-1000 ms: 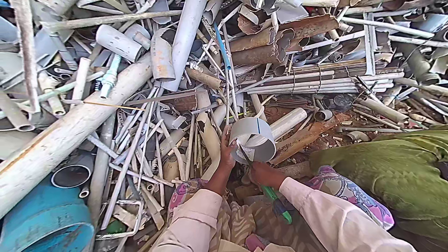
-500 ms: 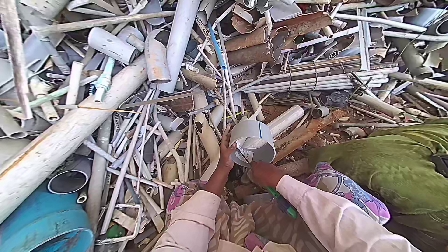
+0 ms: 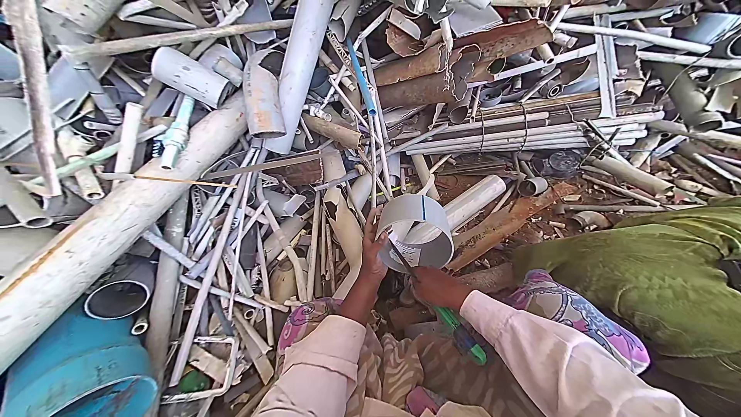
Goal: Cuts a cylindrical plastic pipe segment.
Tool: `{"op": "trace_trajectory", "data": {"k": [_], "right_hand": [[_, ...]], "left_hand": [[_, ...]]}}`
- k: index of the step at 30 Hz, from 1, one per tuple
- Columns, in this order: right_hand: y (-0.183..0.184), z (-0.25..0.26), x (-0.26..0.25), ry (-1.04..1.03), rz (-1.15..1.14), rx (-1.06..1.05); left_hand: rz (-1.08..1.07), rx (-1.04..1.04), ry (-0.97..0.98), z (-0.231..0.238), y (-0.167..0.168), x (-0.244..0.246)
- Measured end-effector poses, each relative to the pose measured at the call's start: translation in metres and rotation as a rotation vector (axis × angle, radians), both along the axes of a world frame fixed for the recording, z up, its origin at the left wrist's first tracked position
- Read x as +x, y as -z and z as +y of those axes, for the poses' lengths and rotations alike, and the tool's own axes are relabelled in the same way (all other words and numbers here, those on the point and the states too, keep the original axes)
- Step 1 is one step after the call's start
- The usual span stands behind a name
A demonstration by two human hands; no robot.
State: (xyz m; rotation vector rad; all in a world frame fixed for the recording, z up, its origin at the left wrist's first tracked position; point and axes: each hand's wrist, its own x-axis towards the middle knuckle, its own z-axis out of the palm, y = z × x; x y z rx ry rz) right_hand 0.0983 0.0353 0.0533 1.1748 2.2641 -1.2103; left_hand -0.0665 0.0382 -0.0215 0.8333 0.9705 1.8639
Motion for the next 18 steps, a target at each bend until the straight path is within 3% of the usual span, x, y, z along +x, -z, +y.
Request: {"op": "trace_trajectory", "data": {"k": [11, 18], "right_hand": [[-0.005, -0.002, 0.000, -0.069, -0.174, 0.091], [0.005, -0.002, 0.000, 0.003, -0.062, 0.010]], "left_hand": [[0.188, -0.004, 0.147, -0.005, 0.002, 0.004], [0.083, 0.044, 0.098, 0.000, 0.007, 0.007]]}}
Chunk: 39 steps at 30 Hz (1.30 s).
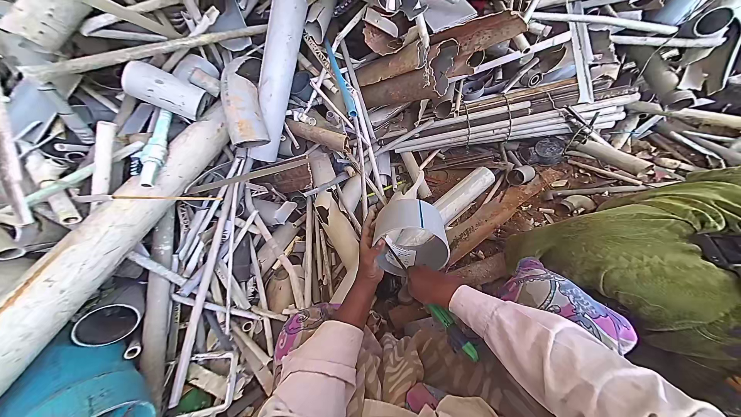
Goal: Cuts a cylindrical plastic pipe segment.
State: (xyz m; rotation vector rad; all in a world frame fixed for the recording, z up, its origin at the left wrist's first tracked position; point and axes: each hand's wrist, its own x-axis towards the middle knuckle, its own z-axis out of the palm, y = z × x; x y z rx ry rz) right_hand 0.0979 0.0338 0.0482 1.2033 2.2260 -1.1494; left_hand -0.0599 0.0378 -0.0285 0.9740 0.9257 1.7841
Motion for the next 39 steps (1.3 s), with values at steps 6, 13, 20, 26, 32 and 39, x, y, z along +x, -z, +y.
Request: {"op": "trace_trajectory", "data": {"k": [6, 13, 20, 26, 32, 39], "right_hand": [[-0.007, 0.000, 0.002, 0.075, 0.089, -0.096], [-0.012, 0.000, 0.004, -0.061, -0.024, -0.003], [-0.008, 0.001, 0.002, -0.090, -0.110, 0.057], [-0.008, 0.000, 0.002, -0.111, -0.143, 0.060], [-0.004, -0.006, 0.002, -0.060, -0.012, -0.012], [-0.005, -0.003, 0.003, -0.018, 0.090, -0.077]], "left_hand": [[-0.019, 0.004, -0.010, -0.001, -0.004, -0.005], [0.033, -0.038, -0.029, -0.001, -0.013, -0.011], [0.052, -0.019, 0.014, -0.001, -0.009, -0.011], [0.153, -0.059, 0.048, -0.003, -0.002, -0.004], [0.109, -0.054, -0.024, -0.002, 0.000, -0.001], [0.077, -0.040, -0.047, -0.001, -0.003, -0.006]]}}
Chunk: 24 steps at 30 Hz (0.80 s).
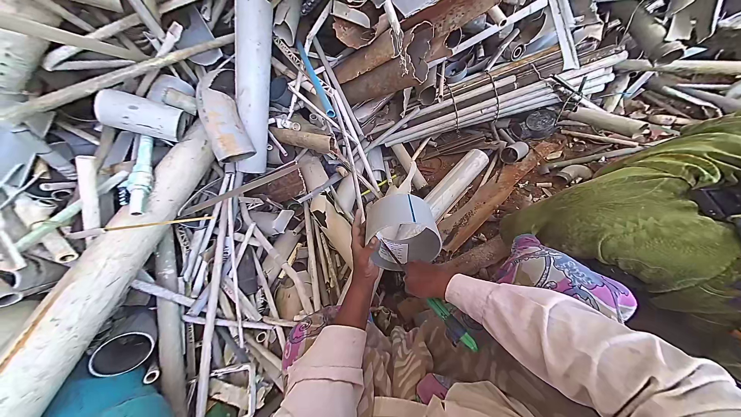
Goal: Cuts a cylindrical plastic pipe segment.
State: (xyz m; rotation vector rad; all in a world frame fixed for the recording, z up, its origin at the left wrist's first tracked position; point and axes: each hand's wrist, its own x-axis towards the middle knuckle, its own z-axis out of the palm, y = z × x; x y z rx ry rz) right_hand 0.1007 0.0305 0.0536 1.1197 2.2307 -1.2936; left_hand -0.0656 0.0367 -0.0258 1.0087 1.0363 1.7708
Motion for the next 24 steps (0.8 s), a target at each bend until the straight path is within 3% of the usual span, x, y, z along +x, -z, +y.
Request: {"op": "trace_trajectory", "data": {"k": [12, 24], "right_hand": [[-0.003, 0.002, 0.001, -0.069, -0.169, 0.044], [-0.010, 0.000, 0.003, -0.053, -0.193, 0.114]], "left_hand": [[0.007, -0.066, -0.062, 0.002, -0.003, -0.006], [0.023, -0.021, 0.079, 0.001, 0.002, 0.000]]}}
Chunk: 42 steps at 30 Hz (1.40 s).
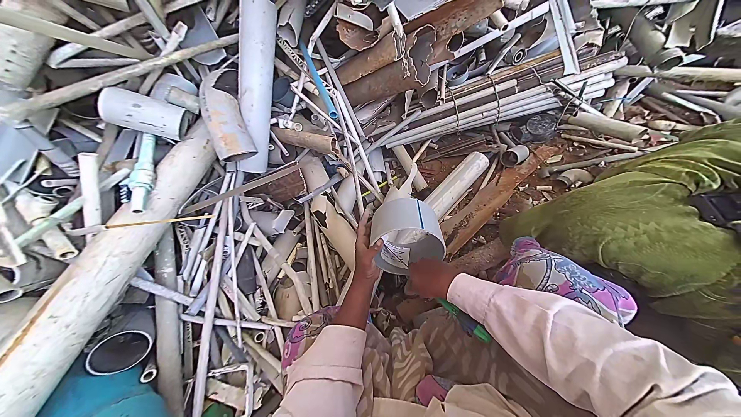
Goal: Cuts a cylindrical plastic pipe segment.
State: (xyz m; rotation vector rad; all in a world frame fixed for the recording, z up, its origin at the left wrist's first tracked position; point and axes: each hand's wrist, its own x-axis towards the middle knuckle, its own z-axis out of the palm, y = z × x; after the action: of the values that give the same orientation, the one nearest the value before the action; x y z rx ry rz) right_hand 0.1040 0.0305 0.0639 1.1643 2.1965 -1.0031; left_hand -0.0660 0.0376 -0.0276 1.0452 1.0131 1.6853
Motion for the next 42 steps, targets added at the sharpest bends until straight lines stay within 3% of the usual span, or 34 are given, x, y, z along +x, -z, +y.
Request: {"op": "trace_trajectory", "data": {"k": [15, 26, 42], "right_hand": [[0.011, 0.001, -0.005, 0.035, 0.131, -0.068], [0.007, 0.004, -0.003, -0.044, 0.009, 0.002], [0.014, 0.004, -0.004, 0.030, 0.087, -0.056]], "left_hand": [[-0.083, 0.010, -0.085, 0.000, -0.001, -0.001], [-0.036, -0.038, -0.035, -0.001, -0.003, -0.001], [-0.103, -0.013, -0.060, -0.002, 0.002, 0.003]]}}
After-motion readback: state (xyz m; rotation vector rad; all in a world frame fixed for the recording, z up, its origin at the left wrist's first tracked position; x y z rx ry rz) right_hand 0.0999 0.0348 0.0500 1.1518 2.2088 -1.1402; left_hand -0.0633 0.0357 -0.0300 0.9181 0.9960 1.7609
